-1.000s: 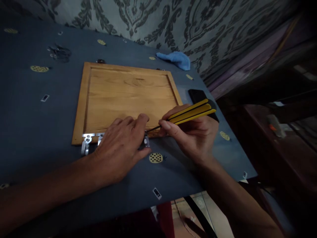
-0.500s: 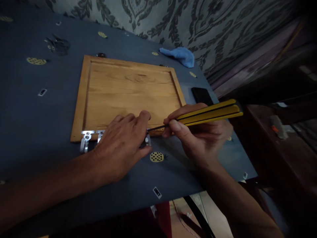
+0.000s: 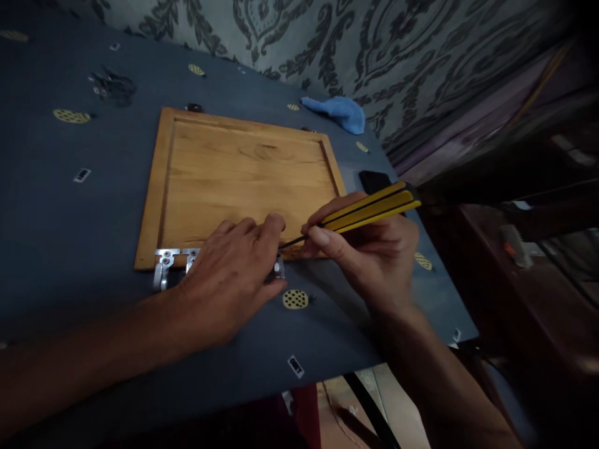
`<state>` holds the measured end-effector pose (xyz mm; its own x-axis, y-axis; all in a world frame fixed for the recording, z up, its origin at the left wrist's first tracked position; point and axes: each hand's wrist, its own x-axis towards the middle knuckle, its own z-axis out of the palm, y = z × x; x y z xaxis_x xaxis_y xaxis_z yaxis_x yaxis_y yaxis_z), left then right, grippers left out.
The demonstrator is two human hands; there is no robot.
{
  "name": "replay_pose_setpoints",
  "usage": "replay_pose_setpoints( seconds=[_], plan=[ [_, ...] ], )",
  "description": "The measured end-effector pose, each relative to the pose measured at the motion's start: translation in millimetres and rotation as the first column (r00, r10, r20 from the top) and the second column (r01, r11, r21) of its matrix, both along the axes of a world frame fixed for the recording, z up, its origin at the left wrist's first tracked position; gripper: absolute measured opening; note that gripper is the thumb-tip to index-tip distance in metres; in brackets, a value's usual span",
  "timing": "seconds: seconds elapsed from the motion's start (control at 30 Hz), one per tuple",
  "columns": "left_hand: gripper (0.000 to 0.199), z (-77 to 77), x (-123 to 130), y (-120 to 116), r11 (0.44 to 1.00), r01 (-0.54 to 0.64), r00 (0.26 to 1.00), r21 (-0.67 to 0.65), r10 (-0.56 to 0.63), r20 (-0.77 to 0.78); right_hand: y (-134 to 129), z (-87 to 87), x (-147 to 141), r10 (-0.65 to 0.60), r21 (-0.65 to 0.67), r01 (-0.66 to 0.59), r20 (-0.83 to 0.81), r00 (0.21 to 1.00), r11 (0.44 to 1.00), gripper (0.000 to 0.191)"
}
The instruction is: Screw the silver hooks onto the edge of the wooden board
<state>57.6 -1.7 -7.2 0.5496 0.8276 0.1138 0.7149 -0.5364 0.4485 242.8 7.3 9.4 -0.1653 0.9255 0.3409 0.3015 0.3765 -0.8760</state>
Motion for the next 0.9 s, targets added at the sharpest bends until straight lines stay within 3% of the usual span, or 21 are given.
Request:
replay_pose_setpoints(
  seconds=[0.1, 0.17, 0.23, 0.37, 0.47, 0.9],
  plan=[
    [0.052, -0.7, -1, 0, 1.0, 0.002, 1.0, 0.022, -0.002, -0.007, 4, 6.8, 5, 0.082, -0.177, -0.094, -0.075, 0.994, 0.98, 0.016],
    [0.051, -1.2, -1, 0, 0.999, 0.004, 1.0, 0.035, -0.004, -0.007, 7, 9.3, 8, 0.123, -0.213, -0.139, -0.085, 0.989, 0.967, 0.016],
    [0.049, -1.5, -1, 0, 0.999, 0.007, 1.0, 0.035, -0.007, -0.002, 8, 10.1, 8, 0.138, -0.17, -0.145, -0.052, 0.989, 0.975, 0.011],
    [0.05, -1.0, -1, 0, 1.0, 0.011, 1.0, 0.004, -0.011, -0.001, 8, 9.2, 0, 0.071, -0.028, -0.071, 0.031, 0.997, 0.997, 0.026],
    [0.051, 0.2, 0, 1, 1.0, 0.016, 1.0, -0.013, -0.016, -0.001, 8, 6.7, -8, 0.032, 0.036, -0.033, 0.034, 0.999, 0.999, 0.02],
    [0.049, 0.0, -1, 1, 1.0, 0.01, 1.0, -0.018, -0.01, 0.022, 0, -5.6, -18, -0.029, 0.054, 0.036, -0.125, 0.992, 0.998, 0.019]
  ],
)
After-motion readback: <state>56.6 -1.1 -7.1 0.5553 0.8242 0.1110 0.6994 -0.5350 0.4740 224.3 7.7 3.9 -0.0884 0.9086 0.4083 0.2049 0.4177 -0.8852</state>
